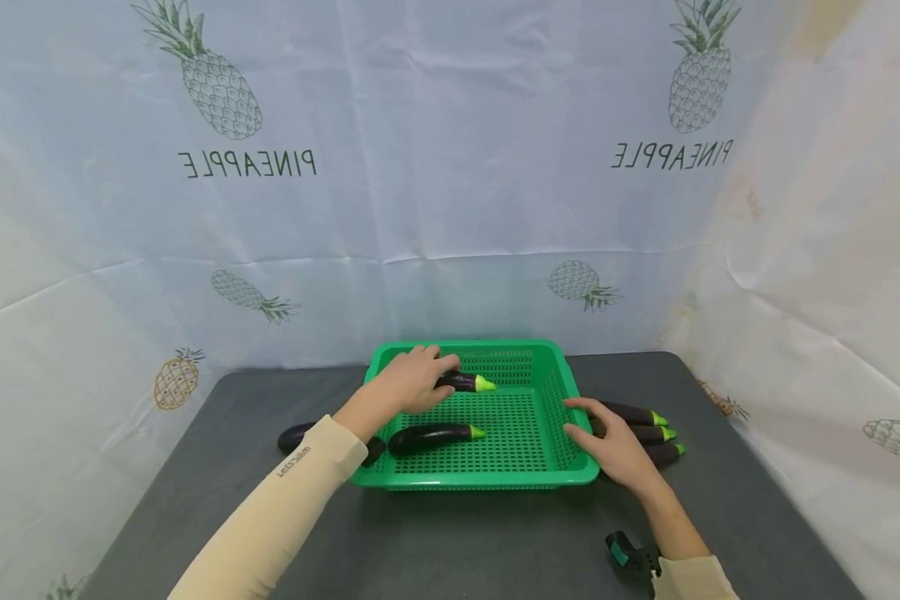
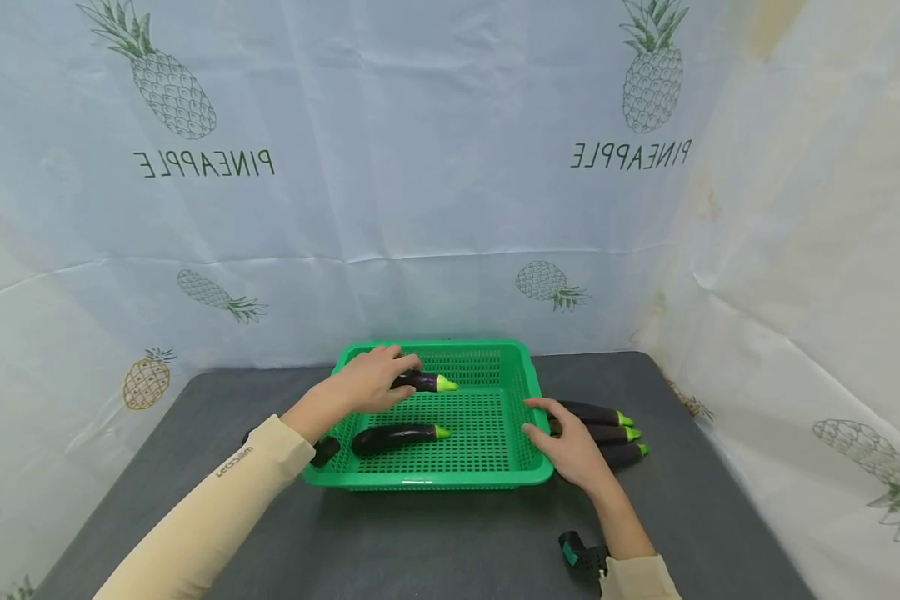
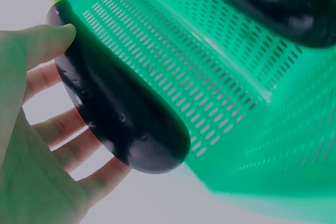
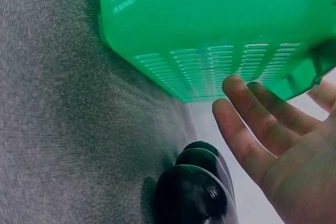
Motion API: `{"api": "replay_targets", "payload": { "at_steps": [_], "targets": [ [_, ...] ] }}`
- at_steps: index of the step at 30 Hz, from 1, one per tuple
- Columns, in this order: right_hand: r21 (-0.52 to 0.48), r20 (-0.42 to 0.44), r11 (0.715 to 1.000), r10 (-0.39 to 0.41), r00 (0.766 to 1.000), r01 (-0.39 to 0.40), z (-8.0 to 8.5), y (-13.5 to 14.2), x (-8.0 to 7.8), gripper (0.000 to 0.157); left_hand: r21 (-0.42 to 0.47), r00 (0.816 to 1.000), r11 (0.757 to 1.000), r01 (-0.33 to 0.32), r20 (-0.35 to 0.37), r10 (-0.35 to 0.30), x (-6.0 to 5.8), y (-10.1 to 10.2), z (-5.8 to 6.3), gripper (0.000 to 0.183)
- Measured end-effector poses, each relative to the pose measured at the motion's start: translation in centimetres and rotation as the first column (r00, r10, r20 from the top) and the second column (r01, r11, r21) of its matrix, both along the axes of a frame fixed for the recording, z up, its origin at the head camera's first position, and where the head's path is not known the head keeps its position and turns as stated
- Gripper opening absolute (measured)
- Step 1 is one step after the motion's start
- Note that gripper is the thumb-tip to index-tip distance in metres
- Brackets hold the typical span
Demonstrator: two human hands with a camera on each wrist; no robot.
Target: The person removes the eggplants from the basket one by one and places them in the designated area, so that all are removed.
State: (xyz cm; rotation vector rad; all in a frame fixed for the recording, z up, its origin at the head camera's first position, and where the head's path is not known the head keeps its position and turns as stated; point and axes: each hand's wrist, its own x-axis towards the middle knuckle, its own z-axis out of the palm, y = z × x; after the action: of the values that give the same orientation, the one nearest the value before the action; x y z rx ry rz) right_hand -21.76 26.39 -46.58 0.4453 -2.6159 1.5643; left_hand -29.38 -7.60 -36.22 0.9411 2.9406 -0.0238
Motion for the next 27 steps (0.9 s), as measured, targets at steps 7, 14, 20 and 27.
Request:
{"api": "replay_targets", "payload": {
  "at_steps": [7, 14, 20, 27],
  "targets": [
    [0.001, -0.001, 1.0, 0.006, 1.0, -0.006, 0.2, 0.0, 0.0, 0.048, 0.023, 0.998, 0.999, 0.025, -0.061, -0.023, 1.1, -1.4, 1.0, 0.041],
    [-0.004, 0.001, 1.0, 0.011, 1.0, -0.011, 0.2, 0.0, -0.1, 0.048, 0.049, 0.994, 0.998, 0.035, -0.109, -0.029, 2.1, -2.9, 1.7, 0.039],
    [-0.012, 0.009, 1.0, 0.015, 1.0, -0.015, 0.1, -0.2, -0.1, 0.048, 0.071, 0.992, 0.997, 0.029, -0.123, -0.02, 3.2, -4.5, 2.6, 0.04],
    [-0.008, 0.01, 1.0, 0.011, 1.0, -0.011, 0.2, -0.1, 0.1, 0.048, 0.102, 0.984, 0.994, 0.03, -0.176, -0.011, 4.1, -6.7, 2.9, 0.04]
  ]
}}
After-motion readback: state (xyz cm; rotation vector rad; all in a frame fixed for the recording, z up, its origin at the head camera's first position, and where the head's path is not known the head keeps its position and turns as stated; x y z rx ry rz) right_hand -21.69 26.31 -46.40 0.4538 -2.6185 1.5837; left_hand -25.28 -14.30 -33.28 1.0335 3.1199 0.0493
